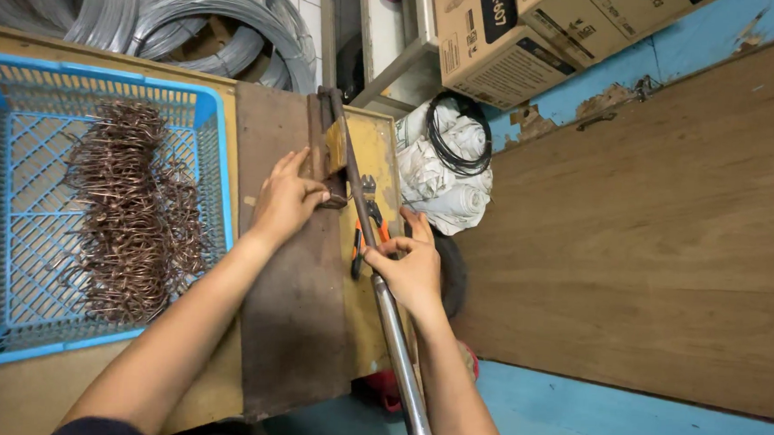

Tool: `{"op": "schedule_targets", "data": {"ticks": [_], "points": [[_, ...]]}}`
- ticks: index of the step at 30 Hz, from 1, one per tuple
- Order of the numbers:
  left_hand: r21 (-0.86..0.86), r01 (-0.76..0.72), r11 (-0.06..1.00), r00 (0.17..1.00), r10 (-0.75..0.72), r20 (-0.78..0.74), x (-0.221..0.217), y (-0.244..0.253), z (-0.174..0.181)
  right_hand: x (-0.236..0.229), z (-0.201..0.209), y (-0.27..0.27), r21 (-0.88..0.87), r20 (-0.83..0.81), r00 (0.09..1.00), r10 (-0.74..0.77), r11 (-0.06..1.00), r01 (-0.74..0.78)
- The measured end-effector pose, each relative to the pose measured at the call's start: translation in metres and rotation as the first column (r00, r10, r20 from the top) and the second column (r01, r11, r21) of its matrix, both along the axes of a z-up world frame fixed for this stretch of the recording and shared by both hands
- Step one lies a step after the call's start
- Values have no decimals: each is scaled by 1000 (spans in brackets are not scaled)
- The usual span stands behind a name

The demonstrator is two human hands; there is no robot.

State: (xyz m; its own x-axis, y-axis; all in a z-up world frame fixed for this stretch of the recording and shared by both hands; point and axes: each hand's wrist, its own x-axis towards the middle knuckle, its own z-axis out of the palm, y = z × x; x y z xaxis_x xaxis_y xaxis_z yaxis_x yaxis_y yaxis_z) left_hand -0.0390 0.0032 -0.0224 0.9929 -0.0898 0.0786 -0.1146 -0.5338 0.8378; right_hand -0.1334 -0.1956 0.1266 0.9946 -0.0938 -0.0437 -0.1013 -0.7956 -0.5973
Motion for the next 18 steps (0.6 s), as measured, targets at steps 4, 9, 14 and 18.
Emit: {"op": "schedule_targets", "data": {"ticks": [4,9,14,18], "points": [[-82,-47,996,985,60,162,-32,32,14,-15,-16,4,-61,6,1000,1,998,0],[-313,-93,945,956,172,236,-59,65,30,-26,-62,17,-111,55,998,-17,993,23],[-280,-138,950,951,206,232,-68,84,42,-32,-109,8,-212,141,990,15,977,15],[-264,-171,949,967,213,138,-74,96,71,-36,-108,10,-226,163,987,-4,973,41]]}}
